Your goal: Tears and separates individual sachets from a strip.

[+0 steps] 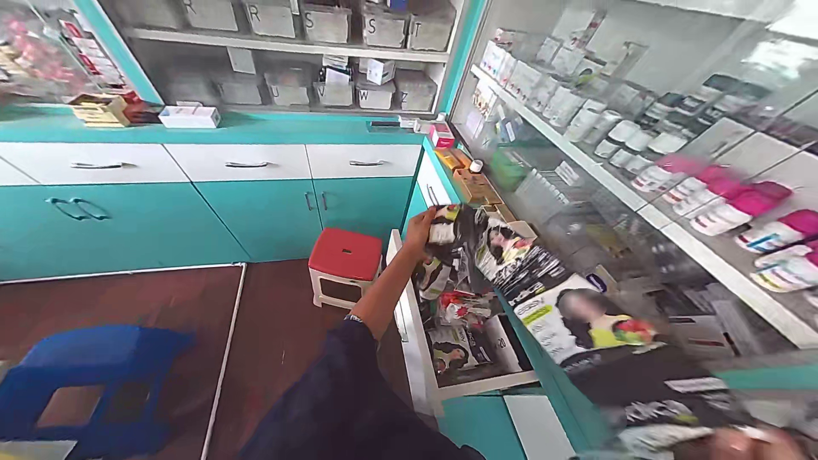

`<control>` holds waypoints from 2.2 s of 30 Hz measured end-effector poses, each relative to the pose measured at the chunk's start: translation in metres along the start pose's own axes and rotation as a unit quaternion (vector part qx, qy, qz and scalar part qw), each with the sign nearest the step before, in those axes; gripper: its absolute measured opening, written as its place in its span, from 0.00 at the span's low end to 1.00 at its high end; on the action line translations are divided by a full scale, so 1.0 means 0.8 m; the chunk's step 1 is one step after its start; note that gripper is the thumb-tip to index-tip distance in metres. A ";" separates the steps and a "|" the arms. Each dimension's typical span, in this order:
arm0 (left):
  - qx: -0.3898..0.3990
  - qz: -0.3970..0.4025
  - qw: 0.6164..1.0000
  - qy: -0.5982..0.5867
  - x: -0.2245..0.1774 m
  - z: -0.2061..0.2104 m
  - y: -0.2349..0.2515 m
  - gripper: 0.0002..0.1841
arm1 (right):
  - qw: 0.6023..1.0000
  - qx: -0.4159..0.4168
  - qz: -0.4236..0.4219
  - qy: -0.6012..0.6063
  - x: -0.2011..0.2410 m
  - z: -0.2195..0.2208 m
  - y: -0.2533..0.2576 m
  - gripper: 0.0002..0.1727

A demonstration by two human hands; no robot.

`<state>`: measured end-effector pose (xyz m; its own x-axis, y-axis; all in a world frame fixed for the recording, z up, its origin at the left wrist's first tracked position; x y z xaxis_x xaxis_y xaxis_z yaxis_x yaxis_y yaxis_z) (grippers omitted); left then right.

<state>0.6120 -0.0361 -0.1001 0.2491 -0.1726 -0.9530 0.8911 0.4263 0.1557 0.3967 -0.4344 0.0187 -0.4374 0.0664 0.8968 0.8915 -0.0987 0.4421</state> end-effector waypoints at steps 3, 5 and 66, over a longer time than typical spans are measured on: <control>0.112 -0.087 0.979 0.147 0.075 -0.015 0.004 0.21 | 0.995 0.058 0.058 -0.060 -0.035 0.020 0.000 0.08; 0.138 -0.100 0.961 0.219 0.099 -0.026 0.000 0.23 | 0.988 0.090 0.088 -0.088 -0.046 0.033 0.000 0.07; 0.649 0.235 0.715 0.110 -0.163 0.108 -0.314 0.13 | 0.854 0.436 0.094 -0.269 -0.016 0.130 -0.060 0.22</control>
<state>0.3884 -0.1973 0.0075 0.6981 -0.0766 -0.7119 0.3657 -0.8166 0.4465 0.3715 -0.3274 -0.0158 -0.3687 0.6008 0.7093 0.7915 0.6030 -0.0994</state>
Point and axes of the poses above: each hand's wrist, its own y-axis towards the middle knuckle, its own z-axis out of the palm, x = y × z, the point moved 7 cm from there along y, towards the middle knuckle, and after that the axes turned 9 degrees about z, right-handed, at the moved point
